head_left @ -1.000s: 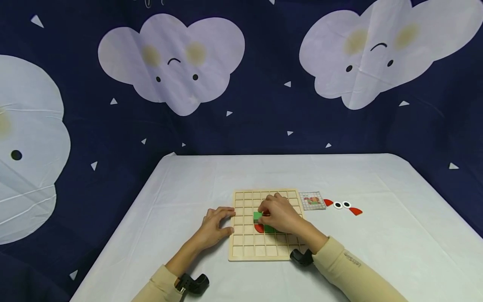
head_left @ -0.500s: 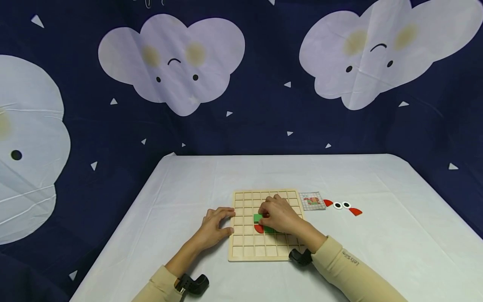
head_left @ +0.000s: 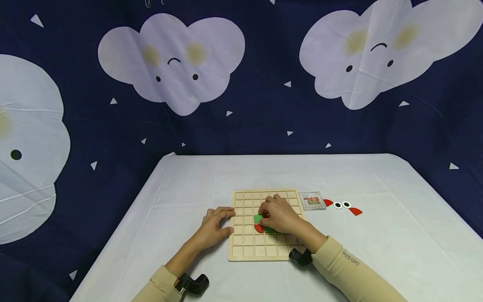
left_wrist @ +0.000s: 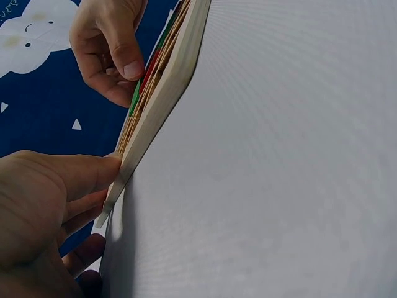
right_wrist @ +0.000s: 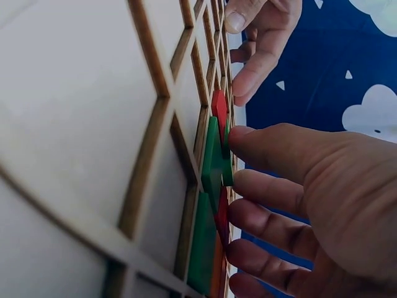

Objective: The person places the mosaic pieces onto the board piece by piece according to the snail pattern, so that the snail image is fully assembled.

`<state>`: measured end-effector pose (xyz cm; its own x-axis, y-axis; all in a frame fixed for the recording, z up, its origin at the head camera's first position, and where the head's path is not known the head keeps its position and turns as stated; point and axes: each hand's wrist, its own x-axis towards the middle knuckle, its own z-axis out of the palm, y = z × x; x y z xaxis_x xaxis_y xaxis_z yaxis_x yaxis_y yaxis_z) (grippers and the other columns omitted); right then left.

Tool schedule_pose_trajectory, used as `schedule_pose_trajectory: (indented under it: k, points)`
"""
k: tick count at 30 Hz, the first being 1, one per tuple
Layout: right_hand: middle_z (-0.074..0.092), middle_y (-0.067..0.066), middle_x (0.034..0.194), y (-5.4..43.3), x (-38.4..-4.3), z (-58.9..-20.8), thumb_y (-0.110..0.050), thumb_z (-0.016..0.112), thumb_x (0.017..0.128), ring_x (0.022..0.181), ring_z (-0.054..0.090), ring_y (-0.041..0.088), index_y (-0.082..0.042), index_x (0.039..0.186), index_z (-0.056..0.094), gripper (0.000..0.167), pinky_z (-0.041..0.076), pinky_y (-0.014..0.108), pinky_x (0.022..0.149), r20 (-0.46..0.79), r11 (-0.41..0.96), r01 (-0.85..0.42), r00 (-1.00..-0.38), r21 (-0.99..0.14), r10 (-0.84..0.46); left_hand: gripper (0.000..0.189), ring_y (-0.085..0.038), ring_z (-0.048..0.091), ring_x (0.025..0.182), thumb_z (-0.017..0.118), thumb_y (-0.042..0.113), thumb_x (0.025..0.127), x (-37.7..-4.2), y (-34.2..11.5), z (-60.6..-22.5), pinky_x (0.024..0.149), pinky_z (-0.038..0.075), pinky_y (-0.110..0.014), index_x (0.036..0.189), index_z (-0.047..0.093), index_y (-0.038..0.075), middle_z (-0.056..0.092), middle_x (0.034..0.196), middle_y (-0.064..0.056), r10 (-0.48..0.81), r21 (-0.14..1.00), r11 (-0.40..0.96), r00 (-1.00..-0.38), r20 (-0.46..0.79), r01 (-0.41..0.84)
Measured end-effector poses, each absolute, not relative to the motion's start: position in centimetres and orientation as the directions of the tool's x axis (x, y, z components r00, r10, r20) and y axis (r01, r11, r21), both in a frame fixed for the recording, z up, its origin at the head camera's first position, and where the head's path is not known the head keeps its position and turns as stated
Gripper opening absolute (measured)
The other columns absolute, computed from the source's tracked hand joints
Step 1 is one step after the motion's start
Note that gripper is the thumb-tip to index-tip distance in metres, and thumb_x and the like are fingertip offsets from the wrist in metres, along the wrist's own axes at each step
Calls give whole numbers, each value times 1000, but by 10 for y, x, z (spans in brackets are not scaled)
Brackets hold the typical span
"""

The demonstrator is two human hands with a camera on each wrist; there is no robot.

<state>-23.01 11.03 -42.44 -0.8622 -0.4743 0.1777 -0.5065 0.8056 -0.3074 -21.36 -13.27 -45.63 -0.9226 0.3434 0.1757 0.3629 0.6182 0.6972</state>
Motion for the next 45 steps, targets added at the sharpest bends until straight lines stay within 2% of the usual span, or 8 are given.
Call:
schedule_pose_trajectory:
  k: [13, 20, 29, 34, 45]
  points:
    - [60, -4, 88, 111, -229, -424, -32, 77, 75, 77, 39, 12, -17, 90, 72, 22, 31, 28, 67, 201, 799, -519, -855, -304, -479, 41, -18, 40, 108, 73, 13, 78, -213, -133, -455, 87, 25, -37, 119, 63, 10, 55, 133, 2, 343, 701, 616, -923, 173, 360]
    - [62, -3, 91, 129, -229, -419, -28, 77, 76, 83, 44, 14, -17, 92, 72, 20, 34, 32, 73, 224, 792, -497, -868, -355, -444, 41, -17, 40, 108, 73, 12, 78, -213, -132, -456, 86, 25, -36, 118, 63, 10, 56, 133, 2, 338, 699, 619, -925, 175, 359]
    - [62, 1, 92, 194, -227, -413, -24, 73, 78, 87, 49, 20, -11, 97, 71, 23, 37, 38, 77, 244, 852, -375, -922, -366, -301, 41, -16, 40, 106, 73, 11, 78, -213, -133, -455, 85, 25, -34, 118, 64, 9, 56, 132, 2, 338, 700, 616, -924, 181, 362]
    - [64, 7, 94, 241, -222, -415, -22, 73, 79, 89, 51, 25, -8, 100, 71, 25, 37, 42, 77, 263, 869, -321, -937, -378, -232, 41, -16, 40, 106, 73, 12, 78, -213, -132, -455, 86, 26, -35, 118, 64, 9, 56, 132, 2, 338, 700, 615, -924, 180, 362]
    - [63, 13, 90, 327, -206, -427, -19, 73, 77, 83, 49, 26, -3, 98, 70, 27, 31, 35, 68, 237, 912, -177, -967, -371, -91, 41, -17, 41, 107, 73, 12, 77, -213, -132, -454, 86, 26, -36, 117, 64, 10, 56, 132, 1, 338, 699, 619, -925, 175, 358]
